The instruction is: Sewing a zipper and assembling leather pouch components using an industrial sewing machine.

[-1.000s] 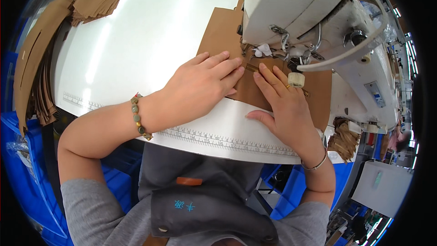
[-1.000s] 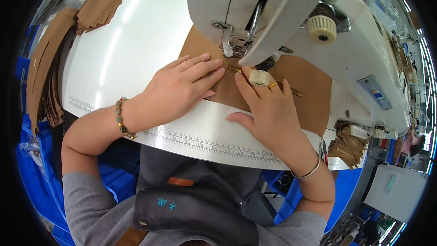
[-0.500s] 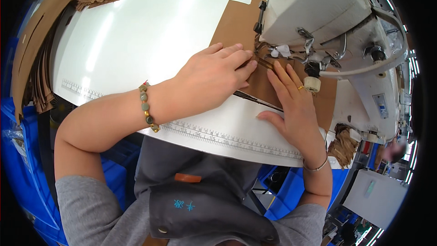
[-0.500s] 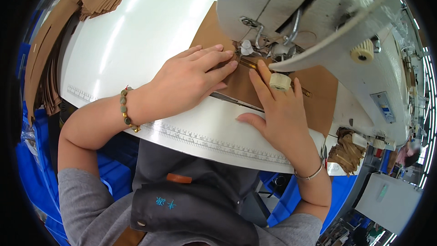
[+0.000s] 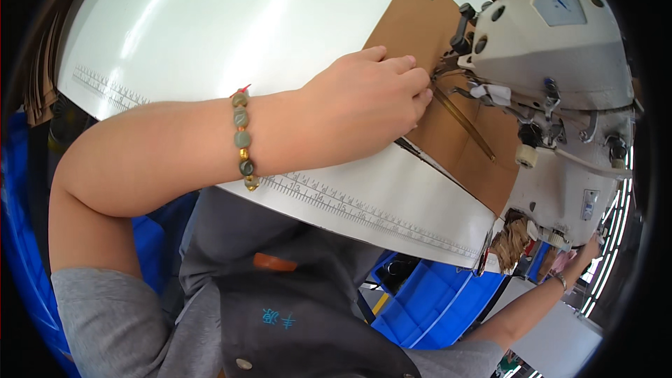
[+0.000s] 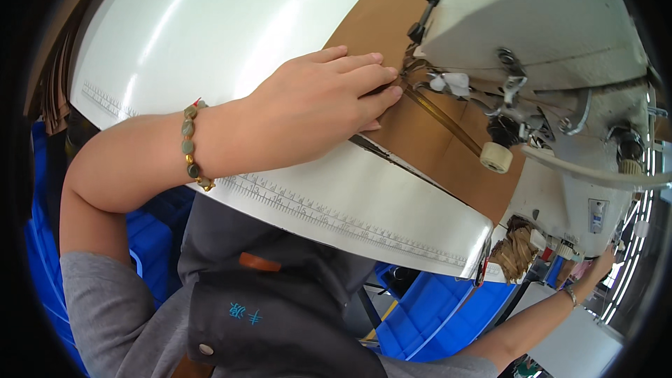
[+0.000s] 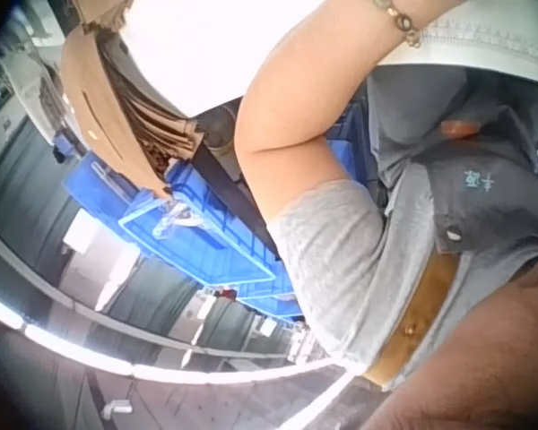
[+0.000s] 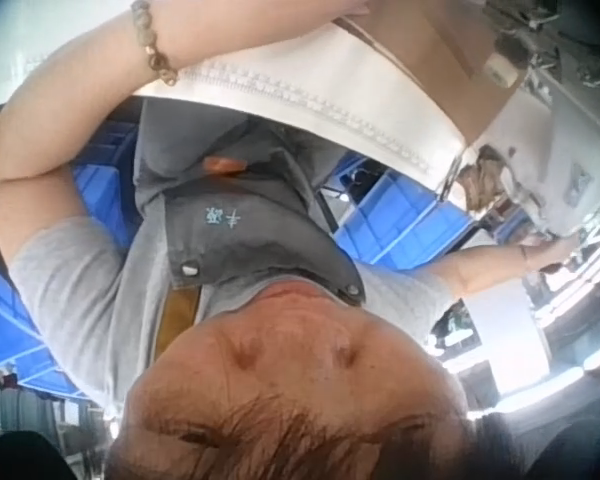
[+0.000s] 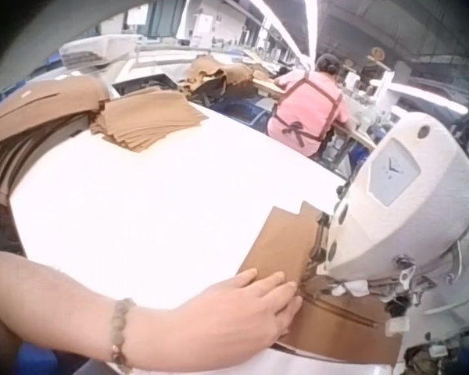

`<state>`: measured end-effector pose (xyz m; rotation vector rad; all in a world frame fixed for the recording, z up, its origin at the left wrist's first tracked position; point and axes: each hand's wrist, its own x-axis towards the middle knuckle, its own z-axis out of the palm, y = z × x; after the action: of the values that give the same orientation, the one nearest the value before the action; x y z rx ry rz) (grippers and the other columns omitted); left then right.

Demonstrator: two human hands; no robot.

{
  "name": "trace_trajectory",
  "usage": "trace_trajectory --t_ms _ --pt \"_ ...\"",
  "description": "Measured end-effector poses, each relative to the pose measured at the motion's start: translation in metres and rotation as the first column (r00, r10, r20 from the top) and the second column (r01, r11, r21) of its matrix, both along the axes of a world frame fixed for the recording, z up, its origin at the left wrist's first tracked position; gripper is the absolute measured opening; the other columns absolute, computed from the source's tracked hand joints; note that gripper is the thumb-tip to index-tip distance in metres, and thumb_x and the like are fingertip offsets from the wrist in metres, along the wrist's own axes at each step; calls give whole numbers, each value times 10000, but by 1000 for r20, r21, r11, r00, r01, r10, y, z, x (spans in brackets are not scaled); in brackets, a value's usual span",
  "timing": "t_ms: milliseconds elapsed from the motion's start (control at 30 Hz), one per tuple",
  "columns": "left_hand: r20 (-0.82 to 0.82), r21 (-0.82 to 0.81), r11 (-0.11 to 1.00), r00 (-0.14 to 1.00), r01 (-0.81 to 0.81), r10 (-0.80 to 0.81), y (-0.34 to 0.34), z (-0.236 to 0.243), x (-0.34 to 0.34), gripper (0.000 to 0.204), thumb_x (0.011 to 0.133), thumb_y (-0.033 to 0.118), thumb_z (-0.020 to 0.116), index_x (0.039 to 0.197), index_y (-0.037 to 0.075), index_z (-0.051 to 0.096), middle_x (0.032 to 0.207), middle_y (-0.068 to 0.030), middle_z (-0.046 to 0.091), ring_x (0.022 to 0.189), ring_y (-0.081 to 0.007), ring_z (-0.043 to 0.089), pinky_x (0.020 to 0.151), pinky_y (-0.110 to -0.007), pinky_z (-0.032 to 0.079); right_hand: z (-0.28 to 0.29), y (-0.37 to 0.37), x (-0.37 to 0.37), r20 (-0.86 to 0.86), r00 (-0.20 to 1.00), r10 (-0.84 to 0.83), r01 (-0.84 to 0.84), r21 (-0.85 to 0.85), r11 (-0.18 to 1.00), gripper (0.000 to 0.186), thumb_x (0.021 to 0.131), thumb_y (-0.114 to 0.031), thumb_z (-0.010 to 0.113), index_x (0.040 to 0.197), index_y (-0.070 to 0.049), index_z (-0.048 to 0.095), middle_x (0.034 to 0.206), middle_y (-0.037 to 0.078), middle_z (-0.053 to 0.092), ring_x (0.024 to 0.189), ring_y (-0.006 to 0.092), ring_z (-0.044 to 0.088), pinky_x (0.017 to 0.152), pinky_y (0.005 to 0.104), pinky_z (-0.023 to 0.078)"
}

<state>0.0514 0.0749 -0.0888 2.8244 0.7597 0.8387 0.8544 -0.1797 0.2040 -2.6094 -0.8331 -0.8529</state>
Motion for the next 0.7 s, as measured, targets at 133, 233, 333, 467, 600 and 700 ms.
trace_trajectory --t_ms 133,233,333,467,600,700 --pt "-90 -11 1000 996 -19 18 -2 9 7 420 943 252 718 1294 22 696 1301 -87 668 1296 -250 607 1061 -360 497 -149 -1 -62 3 950 313 -305 229 924 544 1031 -413 623 1334 38 644 1127 131 738 951 264 724 809 365 601" --pt "-111 -37 998 993 46 -50 1 11 9 412 931 250 722 1263 6 716 1271 -89 675 1298 -236 605 1054 -351 495 -177 -25 -67 171 927 335 -374 327 868 503 1057 -416 583 1287 24 661 1115 114 736 940 257 728 783 359 604" --pt "-116 -12 1000 993 3 -4 -2 9 6 405 929 250 718 1240 -9 729 1251 -96 683 1284 -232 614 1056 -348 494 -186 23 -150 -216 811 544 -141 831 539 519 1074 -453 544 1278 8 667 1111 112 735 904 234 725 717 342 590" --pt "-90 -14 1000 996 7 -9 -1 11 5 406 920 232 714 1245 -11 726 1226 -100 691 1276 -231 622 1057 -341 497 -107 13 -137 -209 946 246 -111 506 855 588 1075 -514 526 1146 31 733 938 69 701 709 163 611 538 310 446" --pt "-63 -42 999 997 35 -38 -1 10 5 384 890 169 700 1230 -7 735 1199 -94 702 1264 -241 636 1045 -345 512 -113 7 -124 -234 949 214 -71 500 863 611 1073 -532 530 1130 40 738 913 59 696 697 159 599 537 313 434" --pt "-58 -34 999 997 38 -40 -1 10 6 371 879 135 687 1220 0 743 1183 -88 705 1255 -246 644 1036 -346 519 -117 11 -122 -257 949 180 -29 500 866 636 1071 -549 533 1114 49 743 889 48 691 686 155 586 536 316 423"
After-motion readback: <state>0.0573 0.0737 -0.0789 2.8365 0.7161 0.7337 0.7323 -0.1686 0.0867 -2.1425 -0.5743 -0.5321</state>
